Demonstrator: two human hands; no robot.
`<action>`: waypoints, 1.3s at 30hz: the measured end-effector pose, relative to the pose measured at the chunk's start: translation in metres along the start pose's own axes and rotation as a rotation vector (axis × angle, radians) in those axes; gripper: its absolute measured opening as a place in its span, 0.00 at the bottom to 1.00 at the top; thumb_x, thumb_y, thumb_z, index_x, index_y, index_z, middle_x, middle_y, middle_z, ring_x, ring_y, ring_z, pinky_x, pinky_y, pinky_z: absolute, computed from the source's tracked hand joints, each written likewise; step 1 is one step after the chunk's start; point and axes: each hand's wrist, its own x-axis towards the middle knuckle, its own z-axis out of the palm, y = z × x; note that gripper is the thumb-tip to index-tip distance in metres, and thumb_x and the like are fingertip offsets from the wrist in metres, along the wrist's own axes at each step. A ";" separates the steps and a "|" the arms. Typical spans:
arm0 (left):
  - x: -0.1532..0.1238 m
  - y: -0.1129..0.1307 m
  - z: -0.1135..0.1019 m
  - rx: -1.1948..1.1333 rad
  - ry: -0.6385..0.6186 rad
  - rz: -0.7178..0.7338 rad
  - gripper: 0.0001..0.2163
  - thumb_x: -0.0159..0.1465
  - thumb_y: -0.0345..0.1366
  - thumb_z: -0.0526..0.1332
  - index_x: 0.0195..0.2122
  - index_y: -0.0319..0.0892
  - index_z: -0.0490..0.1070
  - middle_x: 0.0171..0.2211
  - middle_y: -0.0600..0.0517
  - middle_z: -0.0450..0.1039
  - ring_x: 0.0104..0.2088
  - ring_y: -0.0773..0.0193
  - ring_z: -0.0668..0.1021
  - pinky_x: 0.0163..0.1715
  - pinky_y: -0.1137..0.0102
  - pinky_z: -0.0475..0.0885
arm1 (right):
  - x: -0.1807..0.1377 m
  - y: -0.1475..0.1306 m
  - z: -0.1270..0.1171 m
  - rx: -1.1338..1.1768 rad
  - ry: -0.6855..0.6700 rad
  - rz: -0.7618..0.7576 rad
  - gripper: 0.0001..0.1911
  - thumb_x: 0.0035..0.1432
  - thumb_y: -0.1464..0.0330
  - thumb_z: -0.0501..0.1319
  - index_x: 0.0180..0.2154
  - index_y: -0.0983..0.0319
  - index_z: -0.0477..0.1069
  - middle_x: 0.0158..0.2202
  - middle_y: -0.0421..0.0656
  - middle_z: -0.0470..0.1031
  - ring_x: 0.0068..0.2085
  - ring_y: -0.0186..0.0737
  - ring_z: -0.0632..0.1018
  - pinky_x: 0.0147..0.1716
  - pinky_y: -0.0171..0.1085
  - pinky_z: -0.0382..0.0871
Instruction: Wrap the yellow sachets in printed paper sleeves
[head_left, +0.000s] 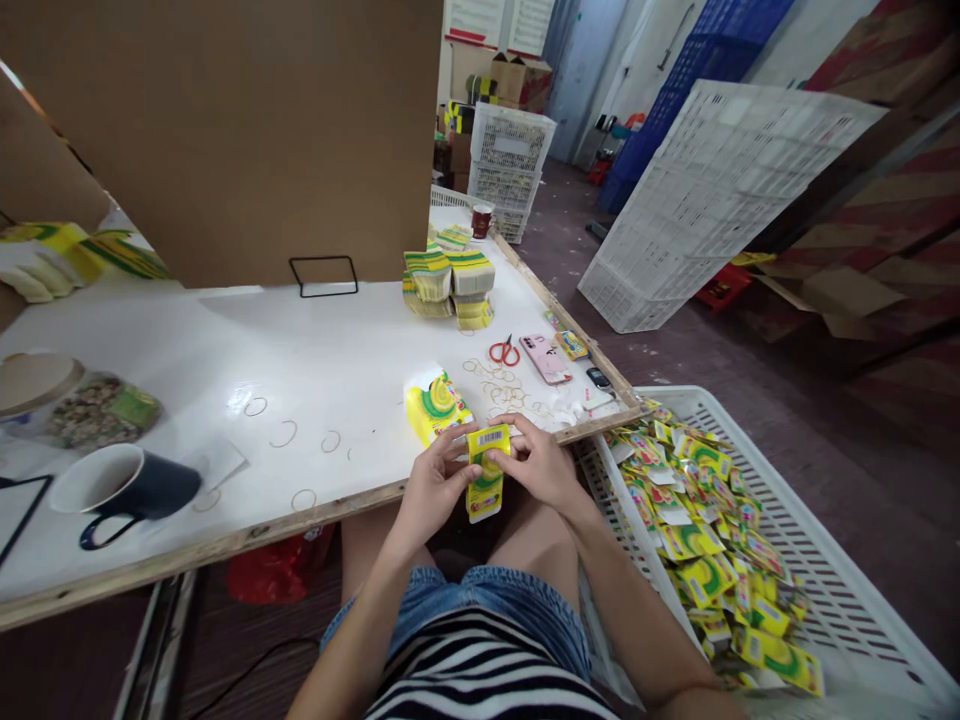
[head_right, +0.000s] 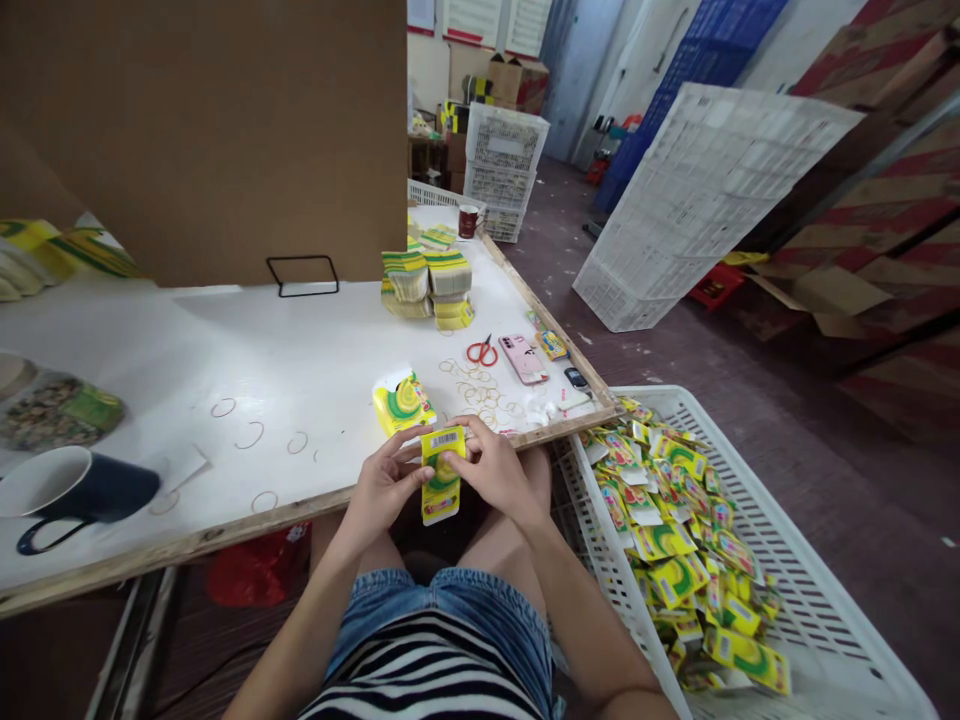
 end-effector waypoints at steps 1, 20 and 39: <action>0.000 -0.001 0.000 0.006 0.000 -0.002 0.22 0.55 0.35 0.68 0.51 0.42 0.68 0.44 0.45 0.78 0.36 0.58 0.82 0.38 0.66 0.77 | 0.000 0.001 0.001 -0.013 0.004 -0.002 0.16 0.54 0.66 0.61 0.46 0.58 0.69 0.17 0.32 0.67 0.19 0.34 0.68 0.20 0.31 0.57; 0.009 -0.018 0.004 0.206 0.112 0.174 0.15 0.58 0.34 0.64 0.48 0.43 0.73 0.48 0.45 0.77 0.50 0.54 0.78 0.53 0.57 0.71 | -0.009 0.027 -0.020 0.028 0.412 -0.158 0.10 0.59 0.61 0.61 0.36 0.59 0.79 0.36 0.47 0.80 0.40 0.46 0.77 0.43 0.47 0.71; 0.020 -0.028 -0.028 0.614 0.270 0.264 0.19 0.59 0.31 0.62 0.52 0.45 0.70 0.53 0.44 0.74 0.53 0.52 0.76 0.55 0.56 0.68 | 0.061 0.031 0.071 -0.070 0.386 -0.034 0.06 0.54 0.69 0.60 0.35 0.62 0.74 0.35 0.46 0.75 0.38 0.44 0.72 0.41 0.42 0.66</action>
